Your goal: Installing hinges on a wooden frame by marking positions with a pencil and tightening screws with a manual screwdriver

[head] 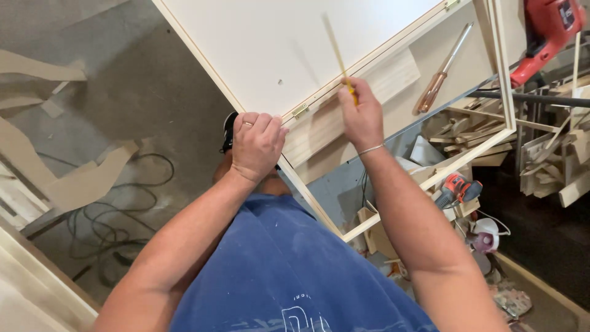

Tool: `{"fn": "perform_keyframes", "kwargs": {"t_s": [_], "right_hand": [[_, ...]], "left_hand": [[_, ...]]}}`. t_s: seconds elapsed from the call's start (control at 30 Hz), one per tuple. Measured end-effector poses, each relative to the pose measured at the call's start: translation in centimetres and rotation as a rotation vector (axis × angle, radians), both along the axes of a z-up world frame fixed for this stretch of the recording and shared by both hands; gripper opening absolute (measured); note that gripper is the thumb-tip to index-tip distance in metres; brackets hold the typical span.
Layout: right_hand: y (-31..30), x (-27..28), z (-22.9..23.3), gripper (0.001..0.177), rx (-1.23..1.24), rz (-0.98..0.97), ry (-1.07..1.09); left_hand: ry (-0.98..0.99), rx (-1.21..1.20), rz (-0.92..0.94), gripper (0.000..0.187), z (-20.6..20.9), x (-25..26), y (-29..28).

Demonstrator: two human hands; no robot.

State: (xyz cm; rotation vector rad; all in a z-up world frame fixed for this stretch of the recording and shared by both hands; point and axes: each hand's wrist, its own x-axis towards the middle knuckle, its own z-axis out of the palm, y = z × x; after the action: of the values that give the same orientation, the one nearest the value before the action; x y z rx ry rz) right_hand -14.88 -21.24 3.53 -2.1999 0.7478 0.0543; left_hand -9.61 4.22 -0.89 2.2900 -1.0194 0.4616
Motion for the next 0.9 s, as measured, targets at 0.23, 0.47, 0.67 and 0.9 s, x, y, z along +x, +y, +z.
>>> {"fn": "perform_keyframes", "kwargs": {"t_s": [0.23, 0.47, 0.67, 0.9], "right_hand": [[-1.7, -0.5, 1.7, 0.031, 0.215, -0.142, -0.272], [0.0, -5.1, 10.0, 0.032, -0.095, 0.155, 0.144], [-0.3, -3.7, 12.2, 0.027, -0.272, 0.41, 0.267], [-0.9, -1.5, 12.8, 0.023, -0.377, 0.643, 0.276]], "left_hand": [[0.0, 0.009, -0.018, 0.023, -0.3, 0.1, 0.0], [0.042, -0.007, 0.005, 0.021, 0.2, 0.4, 0.4], [0.06, -0.018, -0.002, 0.022, 0.4, 0.8, 0.6], [0.109, 0.021, -0.002, 0.017, 2.5, 1.6, 1.1]]}}
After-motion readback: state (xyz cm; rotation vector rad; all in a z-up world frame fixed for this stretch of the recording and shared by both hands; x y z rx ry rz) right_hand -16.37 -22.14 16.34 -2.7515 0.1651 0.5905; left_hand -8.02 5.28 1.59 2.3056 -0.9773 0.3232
